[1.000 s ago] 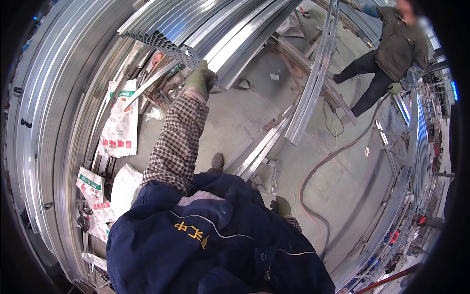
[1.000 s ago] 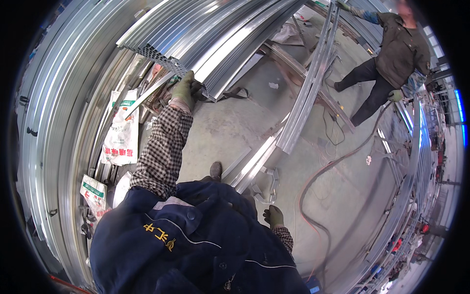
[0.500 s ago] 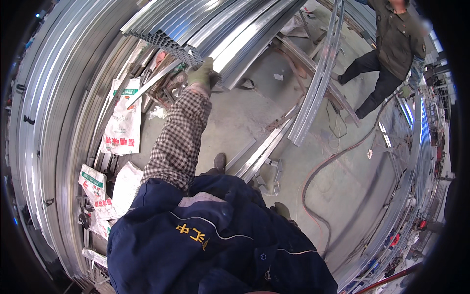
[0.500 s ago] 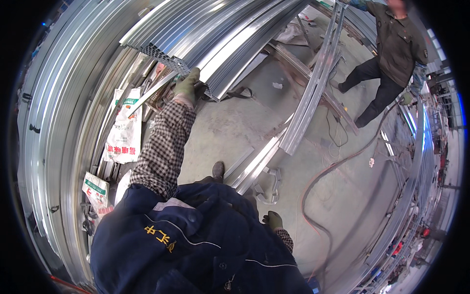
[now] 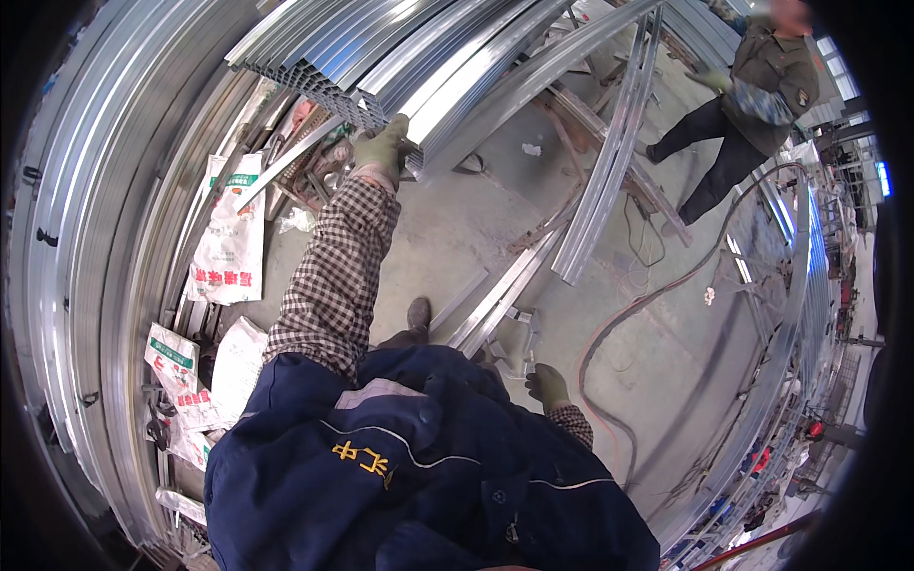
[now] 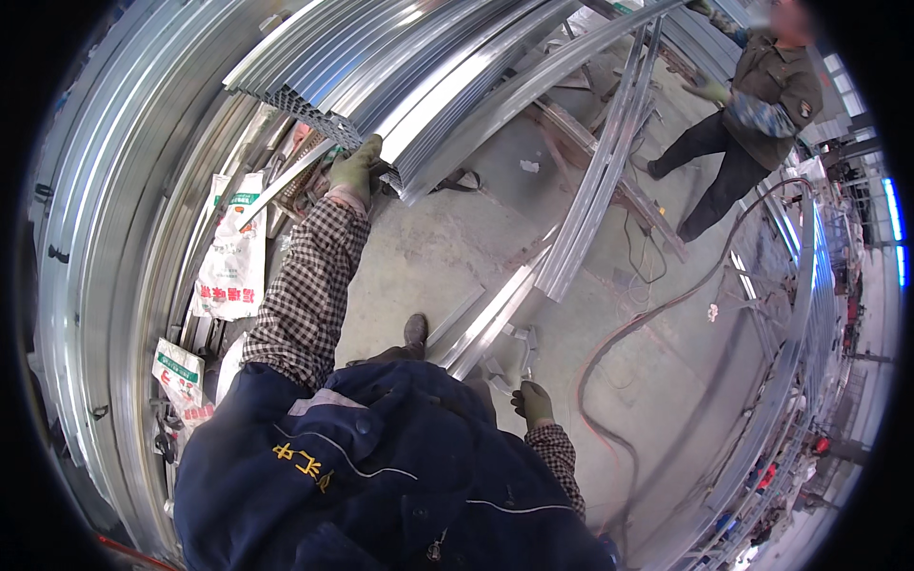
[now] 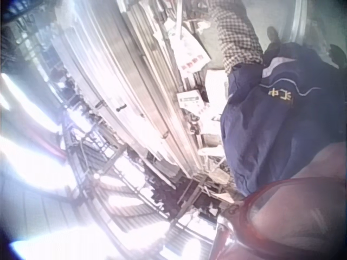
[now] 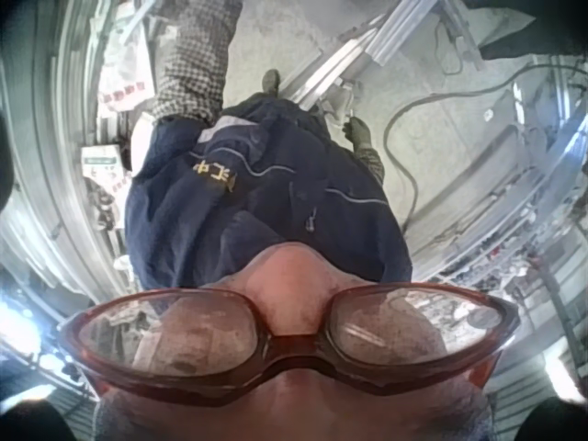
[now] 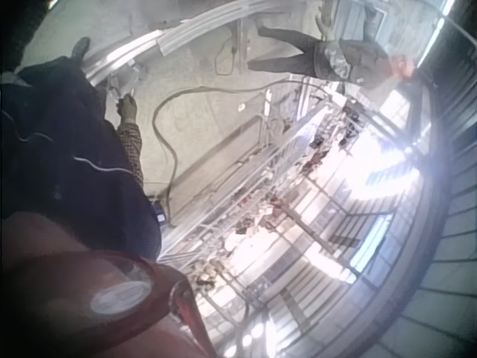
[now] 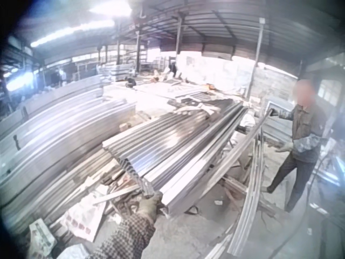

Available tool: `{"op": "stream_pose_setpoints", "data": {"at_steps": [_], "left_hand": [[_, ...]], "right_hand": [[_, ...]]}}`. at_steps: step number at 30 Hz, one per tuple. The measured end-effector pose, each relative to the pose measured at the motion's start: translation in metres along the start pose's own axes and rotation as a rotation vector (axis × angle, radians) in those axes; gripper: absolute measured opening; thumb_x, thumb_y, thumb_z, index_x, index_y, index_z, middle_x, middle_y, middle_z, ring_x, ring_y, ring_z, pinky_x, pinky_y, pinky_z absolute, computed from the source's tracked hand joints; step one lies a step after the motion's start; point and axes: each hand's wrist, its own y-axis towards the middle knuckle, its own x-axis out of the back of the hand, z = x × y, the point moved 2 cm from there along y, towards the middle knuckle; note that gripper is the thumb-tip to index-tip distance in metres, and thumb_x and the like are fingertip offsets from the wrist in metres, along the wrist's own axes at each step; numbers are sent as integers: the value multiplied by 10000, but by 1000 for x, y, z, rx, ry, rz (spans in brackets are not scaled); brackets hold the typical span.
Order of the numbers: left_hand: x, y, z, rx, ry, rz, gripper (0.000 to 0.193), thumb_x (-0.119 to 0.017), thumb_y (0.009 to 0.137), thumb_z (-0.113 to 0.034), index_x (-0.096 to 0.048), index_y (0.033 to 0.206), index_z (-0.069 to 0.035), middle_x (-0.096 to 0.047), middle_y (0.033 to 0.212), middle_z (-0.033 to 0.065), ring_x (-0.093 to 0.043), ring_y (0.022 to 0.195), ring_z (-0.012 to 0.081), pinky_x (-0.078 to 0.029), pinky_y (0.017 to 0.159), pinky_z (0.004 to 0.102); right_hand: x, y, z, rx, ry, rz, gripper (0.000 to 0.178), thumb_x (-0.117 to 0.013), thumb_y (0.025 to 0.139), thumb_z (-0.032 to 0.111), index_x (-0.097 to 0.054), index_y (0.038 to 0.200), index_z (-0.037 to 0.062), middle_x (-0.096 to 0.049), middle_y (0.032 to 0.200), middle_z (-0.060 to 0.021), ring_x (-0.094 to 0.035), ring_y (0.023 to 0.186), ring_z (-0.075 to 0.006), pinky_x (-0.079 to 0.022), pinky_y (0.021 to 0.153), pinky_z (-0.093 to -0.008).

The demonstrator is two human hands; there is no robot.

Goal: The person picks up long metal bars and places them into a metal frame structure. They then use a welding tool to secure the bars in place. The person repeats this process multiple times, adding more bars to the frame.

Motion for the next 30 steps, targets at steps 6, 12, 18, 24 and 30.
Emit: {"op": "stream_pose_setpoints", "data": {"at_steps": [6,12,18,24,30], "left_hand": [[16,-4,9,80,-165,37,575,-683,1045,-450,-557,1408,-21,-737,1106,127,-734,873,264,-548,633,352],[12,-12,3,129,-276,99,464,-619,1066,-473,-597,1279,-62,-698,1074,120,-690,848,276,-546,660,373],[1,-12,5,95,-393,130,365,-728,1008,-302,-577,1250,-74,-607,1060,73,-609,865,245,-598,759,431],[-15,26,22,-205,226,-69,616,-809,932,-258,-574,1415,44,-691,1311,225,-659,1217,383,-555,1028,463],[-19,14,11,-138,-65,-162,618,-900,800,-146,-604,1287,92,-698,1153,221,-692,1036,303,-566,875,396]], "right_hand": [[-23,17,-1,-10,-38,64,418,-649,1039,348,-634,1356,77,-743,1023,-69,-714,794,-171,-537,633,-314],[-24,21,6,-11,-109,71,441,-630,1045,362,-620,1374,69,-741,1027,-74,-715,803,-177,-539,632,-323],[-5,31,-8,-42,-123,36,494,-611,1052,363,-588,1441,60,-744,1019,-84,-719,773,-196,-556,628,-347],[8,64,-42,502,-797,167,334,-647,1011,373,-651,1137,64,-737,915,-158,-714,760,-316,-553,648,-453],[11,71,-45,678,-832,196,234,-671,950,229,-614,1068,36,-758,947,-215,-746,800,-372,-590,676,-510]]}}
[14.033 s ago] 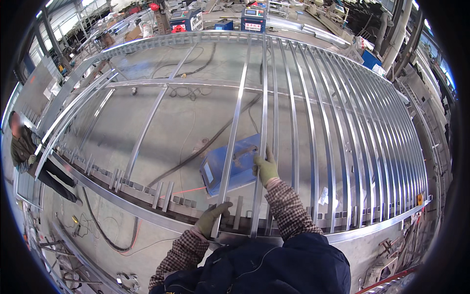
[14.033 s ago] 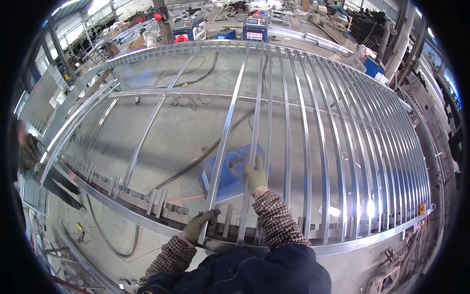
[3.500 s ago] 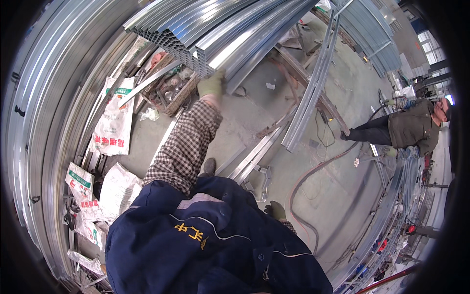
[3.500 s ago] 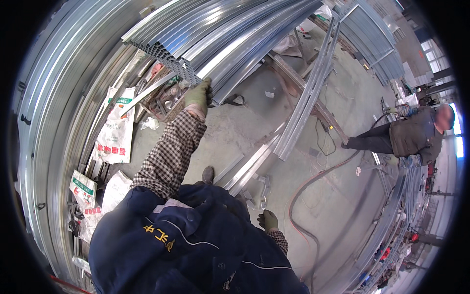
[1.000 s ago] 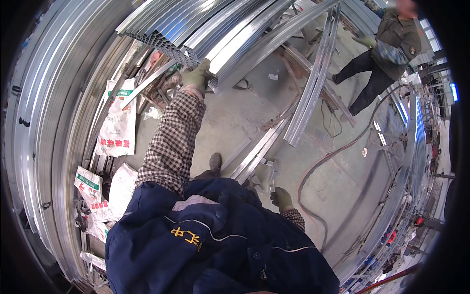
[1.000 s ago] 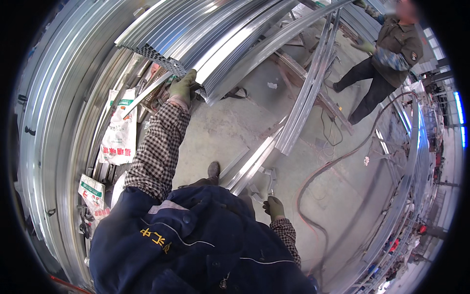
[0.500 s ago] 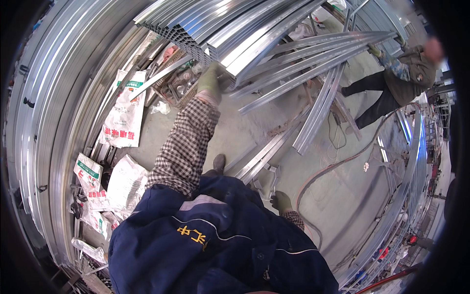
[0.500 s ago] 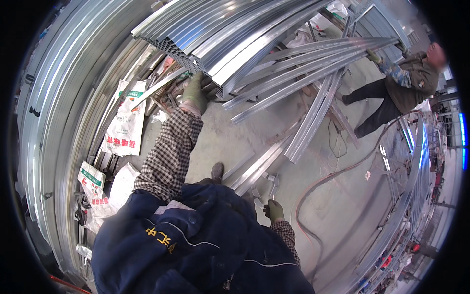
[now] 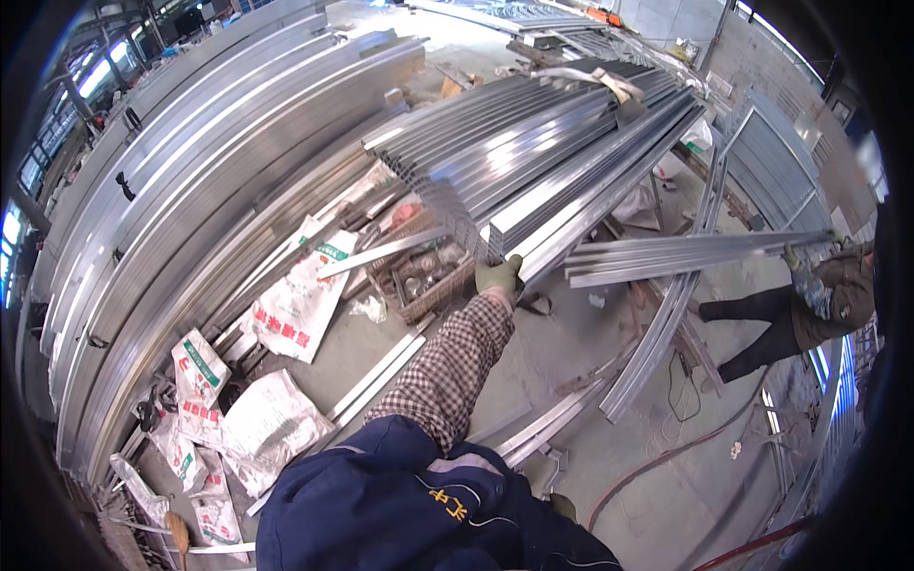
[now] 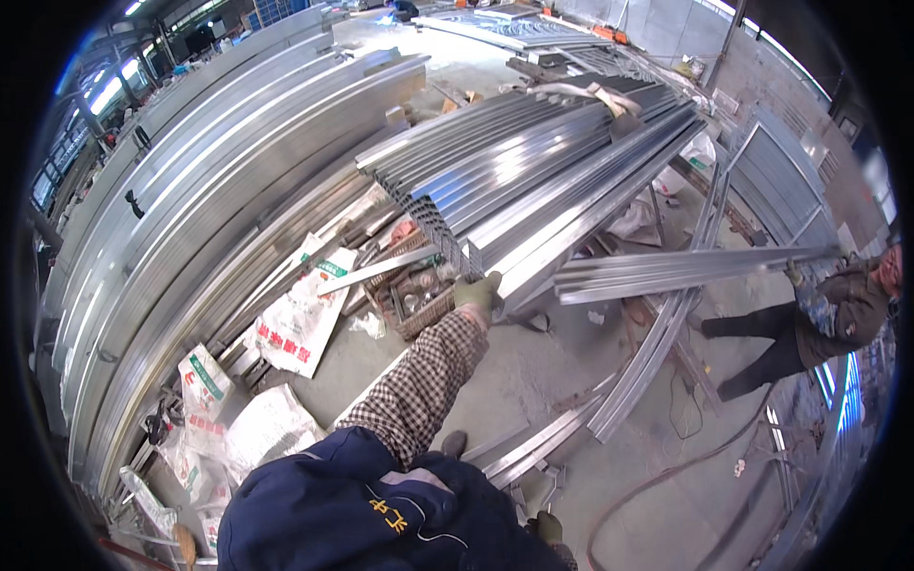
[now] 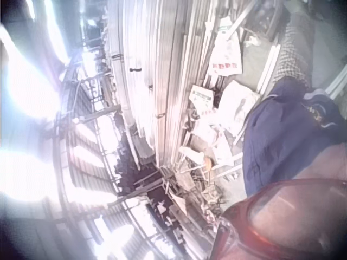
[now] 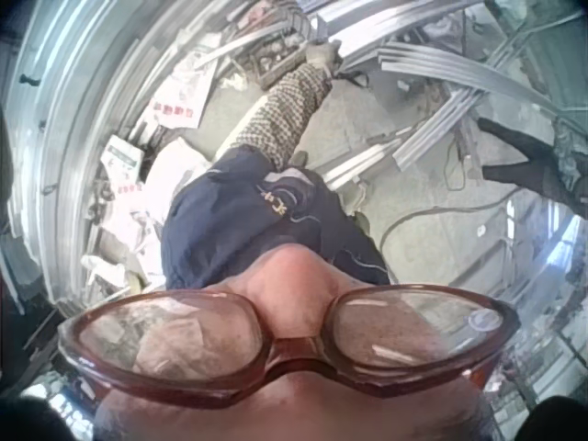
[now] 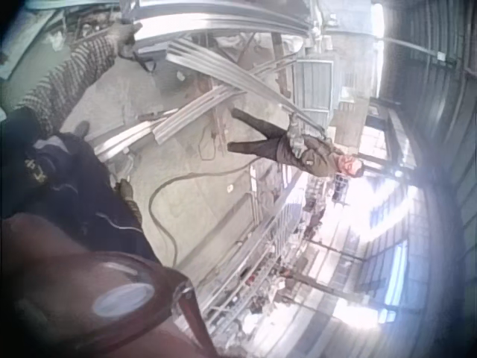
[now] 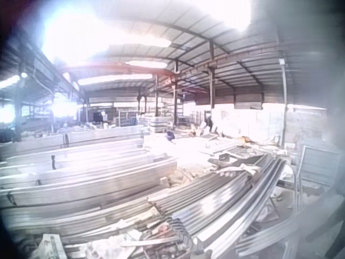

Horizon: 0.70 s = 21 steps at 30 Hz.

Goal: The person picks up long metal bars and places them into a metal frame structure. They then use a welding tool to secure the bars in place. The person repeats this process multiple times, adding more bars to the frame.

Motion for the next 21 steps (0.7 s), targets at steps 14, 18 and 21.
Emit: {"op": "stream_pose_setpoints", "data": {"at_steps": [14,18,21], "left_hand": [[159,-69,-13,-39,-3,59,416,-900,845,-227,-639,1078,-3,-643,852,48,-635,679,169,-547,571,326],[235,-101,-16,-15,-57,-14,401,-849,894,-205,-625,1157,0,-633,901,39,-626,737,158,-548,635,323],[308,-133,-25,2,74,53,233,-764,934,-182,-649,1070,-32,-583,826,-3,-517,676,120,-423,588,286]], "right_hand": [[37,104,180,-264,691,3,371,-670,1027,293,-654,1289,31,-758,976,-124,-745,838,-252,-614,732,-384],[44,171,334,-24,766,158,570,-660,1063,406,-565,1487,36,-708,1305,-187,-701,1171,-300,-559,1035,-435],[42,210,430,59,957,337,667,-540,1086,572,-524,1541,84,-674,1387,-134,-667,1239,-282,-513,1093,-440]]}}
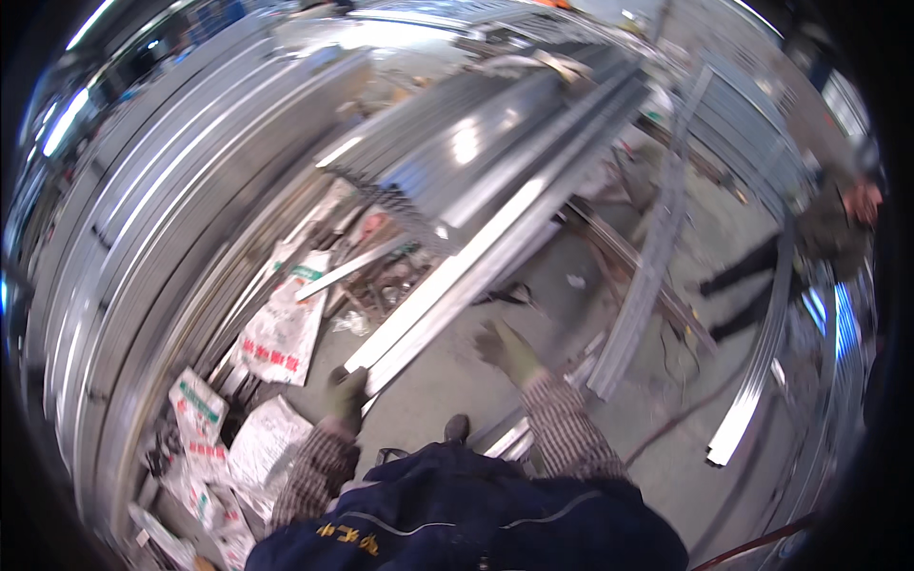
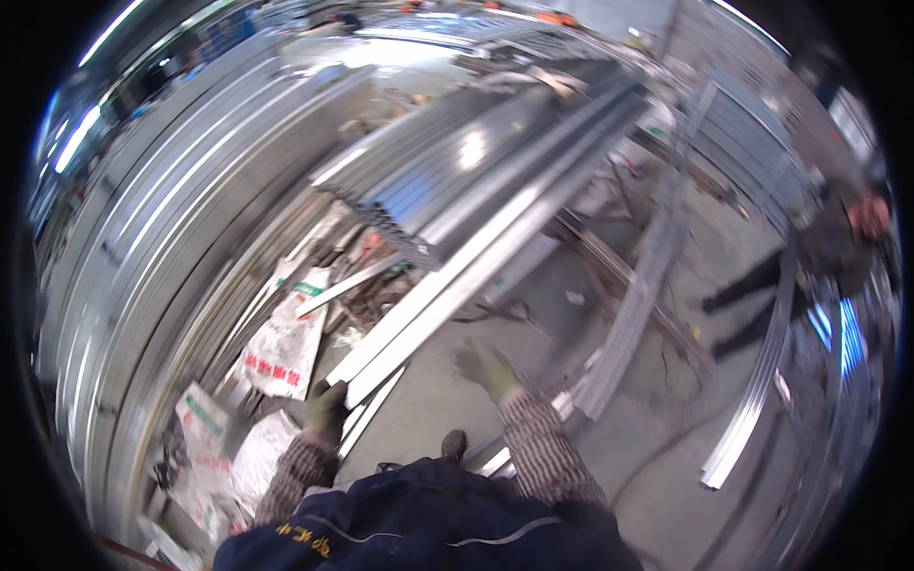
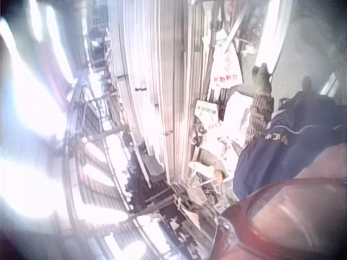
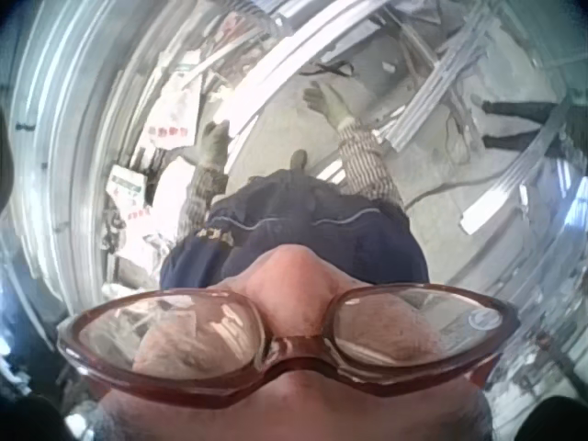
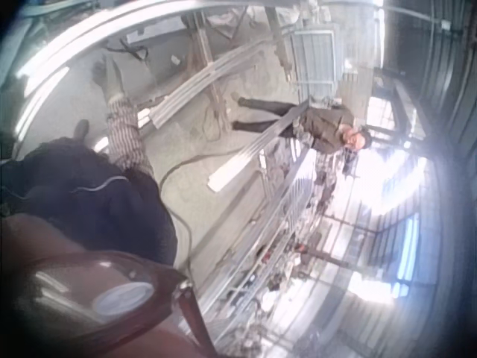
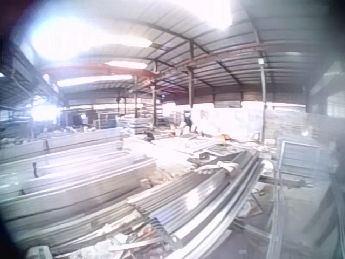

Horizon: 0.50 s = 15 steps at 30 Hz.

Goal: The person picks up long metal bars and places them into a metal frame structure. They then use a welding tool to secure the bars in place. The person repeats this process multiple times, adding more bars to the frame.

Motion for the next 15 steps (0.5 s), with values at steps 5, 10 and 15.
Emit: {"op": "stream_pose_setpoints", "data": {"at_steps": [5,10,15], "left_hand": [[113,-78,-2,66,88,-25,240,-709,954,-115,-616,1164,-44,-641,919,0,-615,787,119,-521,692,292],[202,-145,-8,204,185,-144,364,-713,965,-203,-588,1262,-32,-643,1048,35,-615,922,150,-514,796,310],[239,-168,-20,540,373,-224,494,-716,976,-290,-561,1359,-20,-645,1177,71,-615,1056,181,-507,901,329]], "right_hand": [[-60,49,47,221,329,264,768,-558,1070,591,-412,1619,75,-549,1545,-151,-527,1428,-322,-446,1199,-445],[-96,42,-11,199,819,62,672,-763,967,508,-594,1469,95,-673,1388,-121,-634,1287,-287,-533,1109,-466],[-94,30,-49,130,837,133,493,-787,965,414,-688,1350,123,-735,1225,-73,-690,1144,-241,-576,1002,-429]]}}
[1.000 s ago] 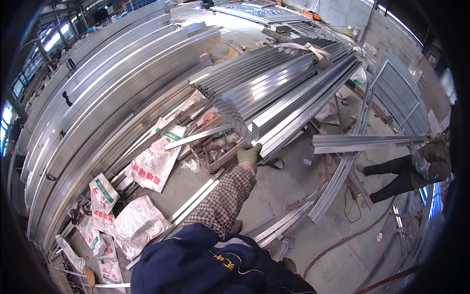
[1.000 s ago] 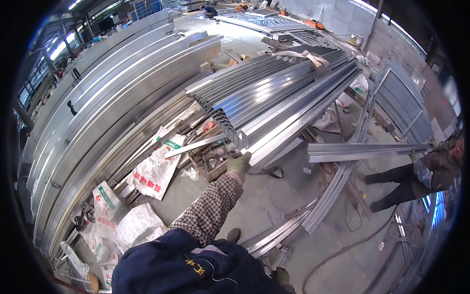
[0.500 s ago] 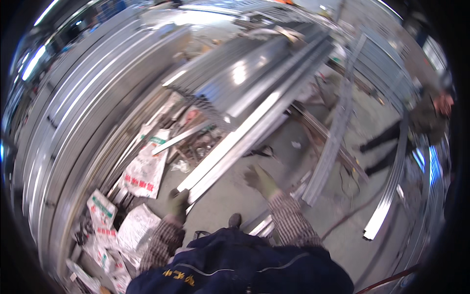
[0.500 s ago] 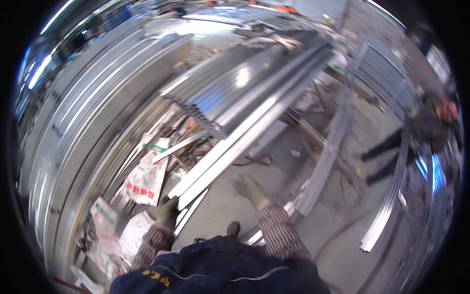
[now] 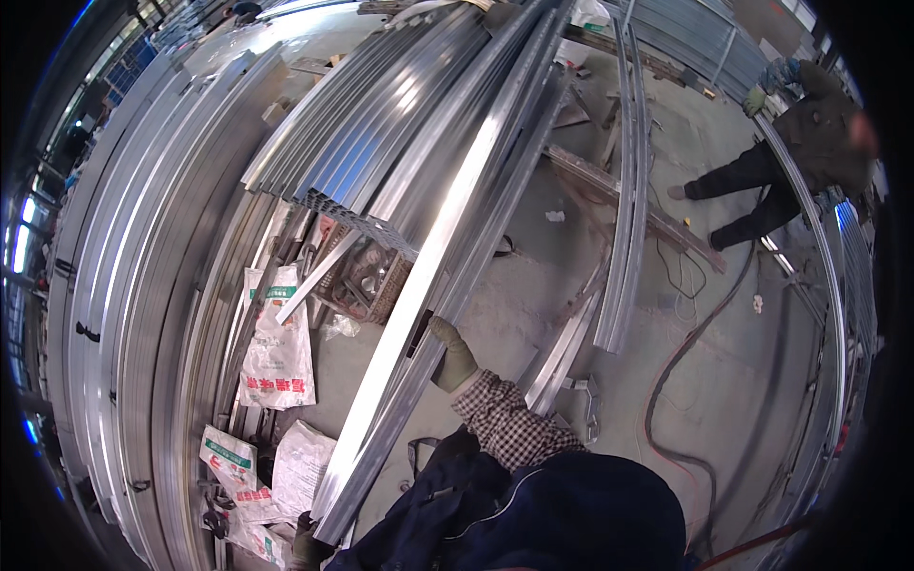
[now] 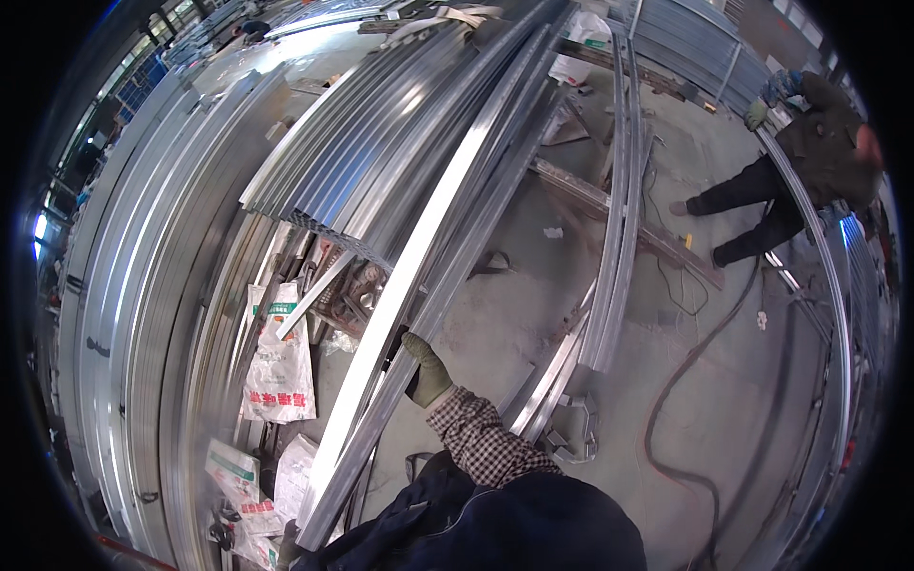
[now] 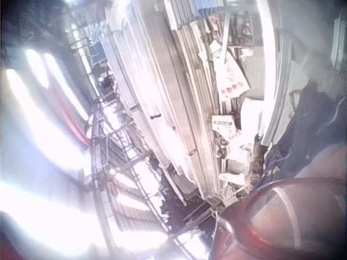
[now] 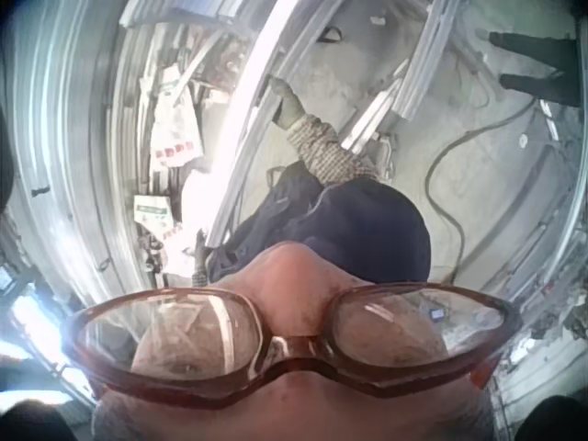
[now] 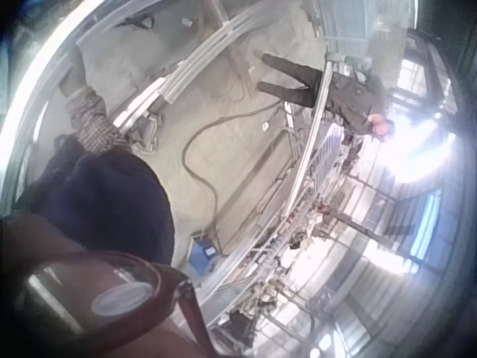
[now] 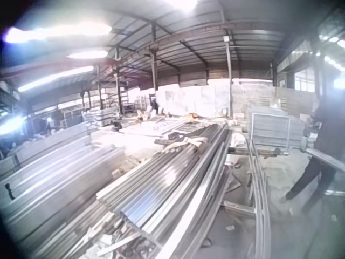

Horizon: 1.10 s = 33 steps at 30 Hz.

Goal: The person picks up long metal bars and places them into a metal frame structure. They then use a welding tool to secure the bars in place. The person repeats this process multiple times, adding more bars to the frame.

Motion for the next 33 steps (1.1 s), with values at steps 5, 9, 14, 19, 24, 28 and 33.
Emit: {"op": "stream_pose_setpoints", "data": {"at_steps": [5,9,14,19,24,28,33], "left_hand": [[-1,19,-57,22,255,191,626,-720,987,-377,-533,1457,-9,-647,1305,106,-616,1191,211,-500,1005,347],[-55,51,-132,-67,513,435,732,-722,996,-447,-511,1536,1,-649,1408,135,-616,1298,236,-494,1089,362],[-176,58,-162,-395,735,812,1027,-892,893,-400,-326,1638,25,-654,1417,141,-614,1270,210,-509,1071,366],[-191,39,-158,-354,943,756,1159,-964,795,-483,-349,1606,72,-647,1435,218,-635,1270,239,-543,1042,393],[-189,6,-95,-676,843,820,1059,-980,784,-429,-441,1592,-7,-667,1394,163,-612,1288,218,-458,1157,378],[-182,-47,-28,-412,660,808,965,-956,834,-343,-459,1598,-22,-578,1564,136,-516,1438,202,-387,1226,366],[-232,-97,42,-412,644,772,913,-939,854,-333,-482,1579,-18,-606,1524,131,-543,1390,194,-414,1194,369]], "right_hand": [[5,-4,6,-64,-15,-121,382,-764,973,345,-714,1272,113,-749,1150,-54,-709,1067,-222,-582,964,-399],[-6,-3,4,22,28,50,442,-785,955,304,-657,1326,101,-726,1169,-69,-699,1088,-256,-582,988,-428],[3,-4,5,-8,-76,-78,495,-782,956,359,-661,1370,116,-715,1242,-73,-678,1157,-260,-558,1044,-468],[27,-31,7,-5,-226,-70,483,-790,942,397,-687,1319,112,-715,1221,-96,-664,1171,-295,-536,1063,-507],[62,-81,-5,-157,-114,-142,543,-791,930,402,-652,1380,132,-666,1378,-142,-616,1269,-363,-497,1098,-588],[100,-144,-4,-339,-398,-122,573,-799,925,382,-640,1415,131,-642,1464,-137,-591,1344,-374,-449,1168,-576],[144,-213,-2,-601,46,64,501,-760,956,254,-661,1405,54,-679,1435,-166,-617,1350,-363,-452,1194,-568]]}}
